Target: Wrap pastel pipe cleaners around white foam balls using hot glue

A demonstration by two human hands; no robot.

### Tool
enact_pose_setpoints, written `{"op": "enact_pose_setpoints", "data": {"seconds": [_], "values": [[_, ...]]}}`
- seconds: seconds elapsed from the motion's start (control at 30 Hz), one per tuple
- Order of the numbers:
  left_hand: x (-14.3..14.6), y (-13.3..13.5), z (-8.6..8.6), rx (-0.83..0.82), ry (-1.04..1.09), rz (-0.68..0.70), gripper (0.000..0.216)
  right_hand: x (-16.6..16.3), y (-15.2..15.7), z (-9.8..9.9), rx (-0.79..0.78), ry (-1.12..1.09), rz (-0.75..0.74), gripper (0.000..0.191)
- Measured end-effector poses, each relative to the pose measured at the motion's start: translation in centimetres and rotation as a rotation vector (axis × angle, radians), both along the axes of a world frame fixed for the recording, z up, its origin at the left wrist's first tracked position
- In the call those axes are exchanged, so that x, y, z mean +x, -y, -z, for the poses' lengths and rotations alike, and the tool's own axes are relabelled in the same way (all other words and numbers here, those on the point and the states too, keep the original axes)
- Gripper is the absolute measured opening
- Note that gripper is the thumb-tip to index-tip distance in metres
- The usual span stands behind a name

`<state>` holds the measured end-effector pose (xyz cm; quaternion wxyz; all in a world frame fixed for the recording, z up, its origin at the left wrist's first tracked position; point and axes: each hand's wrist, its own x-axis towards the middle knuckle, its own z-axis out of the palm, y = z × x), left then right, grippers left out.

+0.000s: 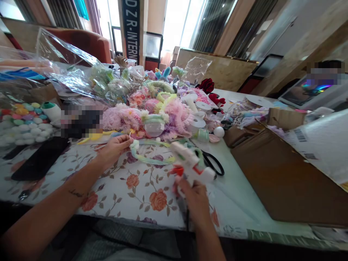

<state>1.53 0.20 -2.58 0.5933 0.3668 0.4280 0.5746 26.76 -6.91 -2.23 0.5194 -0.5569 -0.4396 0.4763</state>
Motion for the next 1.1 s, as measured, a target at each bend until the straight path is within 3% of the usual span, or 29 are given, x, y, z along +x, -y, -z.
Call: {"op": "enact_pose_setpoints", "data": {"seconds": [0.1, 0.17, 0.67, 1.1], "values": [[-0.3, 0.0, -0.3, -0.013, 0.004, -0.028, 0.037, -3.9, 1.6, 0.2, -0.102, -0.13, -0.209, 0.037], [-0.4, 0.0, -0.5, -0.014, 0.011, -0.039, 0.038, -5.0, 2.0, 0.5, -0.128, -0.145, -0.259, 0.041], [0.0, 0.7, -0.7, 0.074, -0.178, 0.021, 0.033, -4.9, 2.4, 1.6, -0.152, 0.07, -0.22, 0.038], [0.2, 0.9, -0.7, 0.106, -0.219, 0.035, 0.034, -4.8, 2.4, 2.0, -0.171, 0.07, -0.24, 0.04]]}}
